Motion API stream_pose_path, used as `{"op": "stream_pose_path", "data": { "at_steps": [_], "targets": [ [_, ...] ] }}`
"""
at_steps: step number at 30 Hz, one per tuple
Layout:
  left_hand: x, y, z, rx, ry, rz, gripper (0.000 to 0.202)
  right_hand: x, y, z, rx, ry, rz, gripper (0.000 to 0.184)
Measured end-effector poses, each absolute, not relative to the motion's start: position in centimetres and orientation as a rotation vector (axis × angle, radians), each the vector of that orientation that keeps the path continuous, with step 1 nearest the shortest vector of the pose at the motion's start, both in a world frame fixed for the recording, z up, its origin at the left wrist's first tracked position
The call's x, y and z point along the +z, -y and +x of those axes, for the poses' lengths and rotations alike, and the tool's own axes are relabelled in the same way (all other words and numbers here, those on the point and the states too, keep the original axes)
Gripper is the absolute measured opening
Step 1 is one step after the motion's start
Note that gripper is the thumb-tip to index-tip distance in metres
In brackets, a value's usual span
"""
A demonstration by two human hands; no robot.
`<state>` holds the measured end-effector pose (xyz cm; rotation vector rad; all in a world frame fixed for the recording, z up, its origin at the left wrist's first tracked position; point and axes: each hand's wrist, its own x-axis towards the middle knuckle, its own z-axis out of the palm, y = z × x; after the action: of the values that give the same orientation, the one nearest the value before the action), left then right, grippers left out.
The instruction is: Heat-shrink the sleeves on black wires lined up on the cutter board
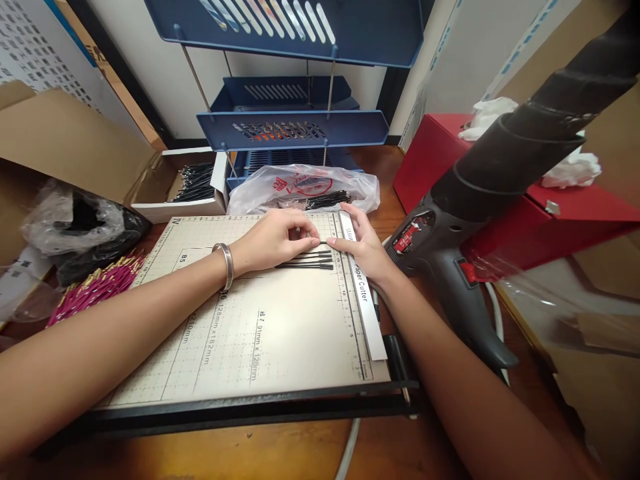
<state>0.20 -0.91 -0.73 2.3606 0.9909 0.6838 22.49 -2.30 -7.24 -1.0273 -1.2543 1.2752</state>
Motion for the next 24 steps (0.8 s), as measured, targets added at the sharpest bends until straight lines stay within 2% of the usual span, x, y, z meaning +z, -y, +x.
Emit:
{"op": "stream_pose_path", "data": {
  "at_steps": [18,24],
  "targets": [
    [-0.73,1.02,0.13,0.696,-1.010,2.309,0.015,-7.28,2.32,22.49,1.286,1.255,-1.000,0.088],
    [-0.71,1.04,0.11,0.693,-1.021,2.342,0.015,-7.38,2.17,22.31,1.313,1.206,-0.999,0.082]
  ]
}}
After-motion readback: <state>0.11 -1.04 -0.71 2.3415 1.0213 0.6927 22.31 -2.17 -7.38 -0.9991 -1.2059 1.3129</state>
